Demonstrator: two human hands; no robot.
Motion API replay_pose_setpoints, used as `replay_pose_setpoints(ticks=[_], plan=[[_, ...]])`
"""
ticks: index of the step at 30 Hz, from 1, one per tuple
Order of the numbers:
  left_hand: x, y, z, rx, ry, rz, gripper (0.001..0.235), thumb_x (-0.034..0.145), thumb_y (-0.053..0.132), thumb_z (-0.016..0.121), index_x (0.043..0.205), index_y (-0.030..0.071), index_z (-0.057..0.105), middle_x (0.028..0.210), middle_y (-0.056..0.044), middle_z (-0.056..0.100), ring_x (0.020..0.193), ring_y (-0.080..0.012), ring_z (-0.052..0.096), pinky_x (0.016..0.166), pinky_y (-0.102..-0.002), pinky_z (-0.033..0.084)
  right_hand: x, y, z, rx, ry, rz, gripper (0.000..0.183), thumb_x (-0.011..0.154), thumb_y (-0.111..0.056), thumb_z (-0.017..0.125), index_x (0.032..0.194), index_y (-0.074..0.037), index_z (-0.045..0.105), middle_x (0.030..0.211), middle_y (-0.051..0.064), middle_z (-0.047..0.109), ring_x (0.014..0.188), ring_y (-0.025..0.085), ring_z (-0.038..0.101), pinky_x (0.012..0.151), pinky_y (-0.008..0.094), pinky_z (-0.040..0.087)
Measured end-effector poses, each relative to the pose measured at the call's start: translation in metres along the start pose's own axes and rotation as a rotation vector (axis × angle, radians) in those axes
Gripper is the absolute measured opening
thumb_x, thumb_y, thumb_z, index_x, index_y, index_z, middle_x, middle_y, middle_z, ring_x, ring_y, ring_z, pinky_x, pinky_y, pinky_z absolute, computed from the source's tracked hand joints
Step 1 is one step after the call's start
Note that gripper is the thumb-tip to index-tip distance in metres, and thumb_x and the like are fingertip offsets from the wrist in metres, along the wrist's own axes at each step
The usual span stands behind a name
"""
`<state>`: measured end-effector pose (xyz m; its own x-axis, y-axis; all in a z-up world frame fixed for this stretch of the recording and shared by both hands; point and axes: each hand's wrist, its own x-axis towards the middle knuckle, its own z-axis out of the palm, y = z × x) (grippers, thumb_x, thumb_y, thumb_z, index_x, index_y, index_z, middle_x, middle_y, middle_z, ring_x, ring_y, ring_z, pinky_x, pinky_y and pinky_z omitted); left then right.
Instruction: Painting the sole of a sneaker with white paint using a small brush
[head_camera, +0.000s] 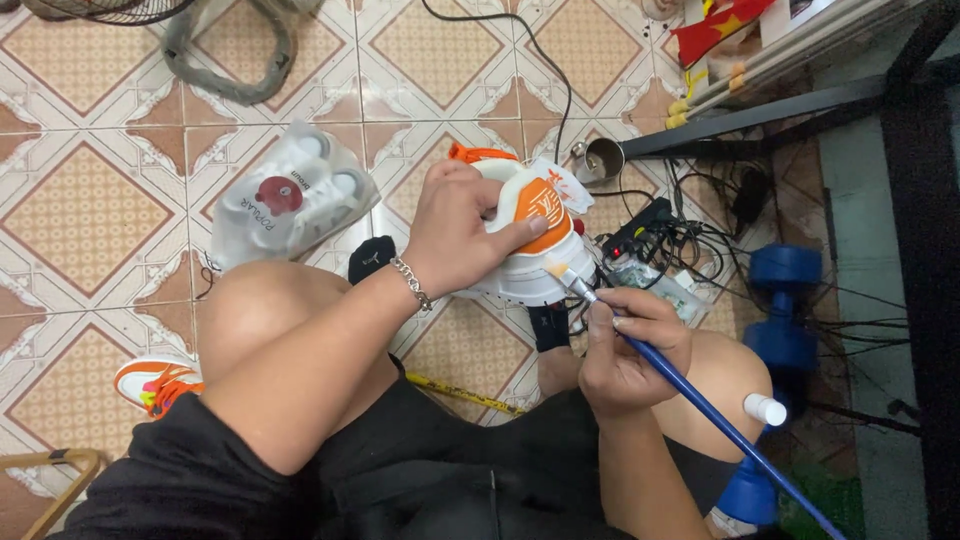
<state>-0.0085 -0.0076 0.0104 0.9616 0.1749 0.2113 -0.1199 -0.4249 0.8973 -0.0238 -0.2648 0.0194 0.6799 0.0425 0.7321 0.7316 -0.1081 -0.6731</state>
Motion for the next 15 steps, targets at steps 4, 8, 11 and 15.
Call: replay_pose_setpoints(ticks=[4,8,11,15], plan=[[0.000,0.000,-0.001,0.008,-0.014,-0.008,0.050,0.102,0.049,0.095,0.077,0.009,0.078,0.058,-0.002,0.059,0.080,-0.0270,0.069,0.130,-0.050,0.038,0.001,0.004,-0.002,-0.067,0.019,-0.052,0.038,0.111,0.012,0.090,0.099,-0.005,0.058,0.103,0.025,0.083,0.084,0.027,0.083,0.068,0.028,0.062],[-0.001,0.000,-0.001,0.007,-0.006,0.001,0.049,0.101,0.046,0.095,0.077,0.007,0.079,0.057,-0.004,0.058,0.079,-0.0287,0.068,0.129,-0.050,0.038,-0.006,0.000,0.008,-0.021,-0.005,-0.076,0.041,0.101,0.012,0.095,0.093,-0.009,0.062,0.099,0.021,0.086,0.082,0.026,0.086,0.067,0.027,0.063],[-0.001,0.004,-0.002,0.006,-0.016,0.012,0.050,0.102,0.048,0.094,0.076,0.009,0.077,0.056,-0.002,0.057,0.078,-0.0274,0.068,0.129,-0.050,0.038,-0.004,0.000,0.009,-0.004,0.033,-0.104,0.037,0.099,0.014,0.093,0.091,-0.009,0.065,0.096,0.020,0.087,0.082,0.025,0.086,0.070,0.028,0.064],[-0.002,0.002,-0.001,0.006,-0.018,0.017,0.049,0.101,0.047,0.094,0.076,0.009,0.078,0.056,-0.002,0.059,0.078,-0.0276,0.069,0.129,-0.051,0.038,-0.001,0.003,-0.006,-0.100,-0.004,-0.096,0.036,0.108,0.011,0.091,0.096,-0.008,0.063,0.103,0.021,0.086,0.089,0.029,0.087,0.073,0.030,0.064]])
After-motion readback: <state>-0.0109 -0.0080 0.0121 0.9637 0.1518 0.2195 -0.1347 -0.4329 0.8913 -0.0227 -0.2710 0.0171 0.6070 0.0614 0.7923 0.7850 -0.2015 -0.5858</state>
